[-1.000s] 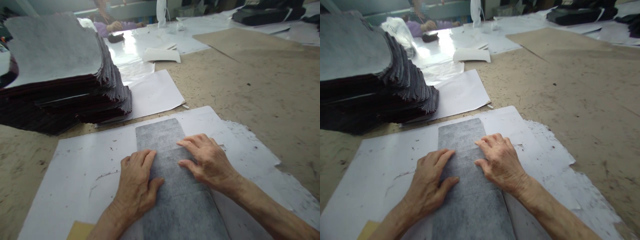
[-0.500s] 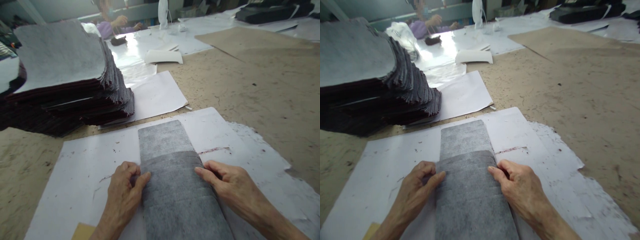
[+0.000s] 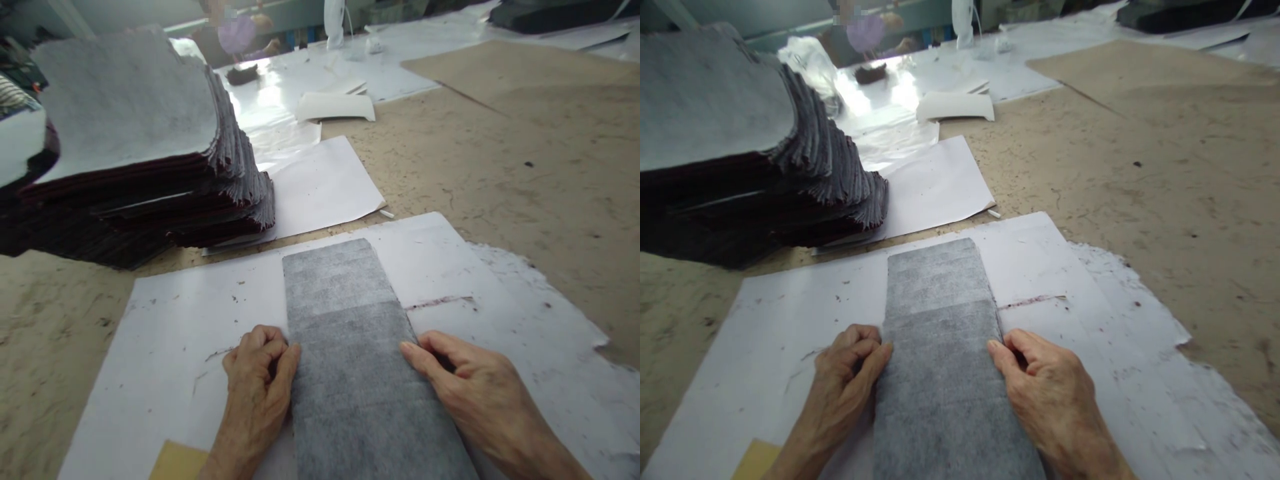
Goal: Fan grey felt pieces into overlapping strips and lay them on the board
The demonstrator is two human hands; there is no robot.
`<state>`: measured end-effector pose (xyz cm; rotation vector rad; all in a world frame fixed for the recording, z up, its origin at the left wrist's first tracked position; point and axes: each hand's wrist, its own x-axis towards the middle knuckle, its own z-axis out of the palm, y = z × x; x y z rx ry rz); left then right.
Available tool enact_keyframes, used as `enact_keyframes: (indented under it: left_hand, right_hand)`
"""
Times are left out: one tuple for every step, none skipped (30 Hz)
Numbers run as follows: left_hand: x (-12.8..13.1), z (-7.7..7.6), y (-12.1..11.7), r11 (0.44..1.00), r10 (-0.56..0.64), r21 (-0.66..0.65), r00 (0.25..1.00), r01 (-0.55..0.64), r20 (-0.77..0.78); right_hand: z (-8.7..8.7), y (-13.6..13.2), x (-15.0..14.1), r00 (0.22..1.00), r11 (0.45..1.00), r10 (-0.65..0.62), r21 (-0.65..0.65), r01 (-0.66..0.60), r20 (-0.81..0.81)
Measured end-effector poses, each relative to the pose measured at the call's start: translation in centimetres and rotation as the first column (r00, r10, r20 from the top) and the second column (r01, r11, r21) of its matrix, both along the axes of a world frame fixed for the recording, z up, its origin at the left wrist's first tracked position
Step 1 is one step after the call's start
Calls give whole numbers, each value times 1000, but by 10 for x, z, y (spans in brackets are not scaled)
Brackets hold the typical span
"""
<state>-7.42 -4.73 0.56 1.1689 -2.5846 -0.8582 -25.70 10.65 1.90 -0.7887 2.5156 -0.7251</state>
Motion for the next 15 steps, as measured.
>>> enact_keyframes:
  left_hand:
    - [0, 0, 0, 1000, -4, 2, 1000, 4, 4]
    - [1, -1, 0, 1000, -5, 2, 1000, 5, 8]
    - [1, -1, 0, 1000, -5, -2, 1000, 5, 13]
    - [1, -1, 0, 1000, -6, -12, 1000, 6, 18]
    - [1, -1, 1, 1000, -7, -26, 1000, 7, 21]
    - [0, -1, 2, 999, -12, -40, 1000, 13, 23]
    - [-1, -1, 3, 998, -13, -53, 1000, 14, 20]
    - [-2, -1, 4, 998, -10, -62, 1000, 11, 12]
    - [-3, -1, 6, 998, -2, -66, 1000, 2, -2]
    - [-4, -1, 8, 998, 12, -67, 1000, -13, -18]
    - [-5, -1, 10, 997, 29, -72, 999, -31, -31]
    - [-6, -2, 12, 995, 47, -84, 998, -50, -39]
    - [-6, -3, 14, 992, 66, -102, 997, -70, -41]
    - [-5, -4, 15, 989, 86, -121, 995, -91, -41]
    - [-4, -5, 17, 983, 113, -141, 992, -119, -51]
  right_hand:
    - [0, 0, 0, 1000, 1000, -2, 3, 2, 0]
    - [0, 0, -1, 1000, 1000, -6, 7, 6, 1]
    - [1, -1, -1, 1000, 1000, -10, 14, 10, 3]
    - [2, -2, -1, 1000, 1000, -15, 24, 15, 5]
    - [3, -3, -1, 1000, 999, -20, 36, 20, 6]
    - [4, -4, -1, 1000, 999, -24, 46, 24, 6]
    - [5, -5, -1, 1000, 998, -28, 56, 28, 2]
    - [5, -6, 0, 999, 997, -32, 67, 32, -8]
    - [5, -7, 0, 999, 996, -36, 76, 38, -23]
    - [5, -7, 1, 998, 996, -40, 84, 43, -45]
    - [3, -7, 2, 997, 995, -38, 92, 45, -68]
    - [1, -6, 2, 995, 994, -37, 95, 46, -96]
    - [-1, -5, 3, 992, 995, -37, 90, 48, -124]
    - [-3, -3, 3, 987, 996, -41, 77, 54, -155]
    - [-5, 0, 4, 981, 997, -50, 55, 61, -186]
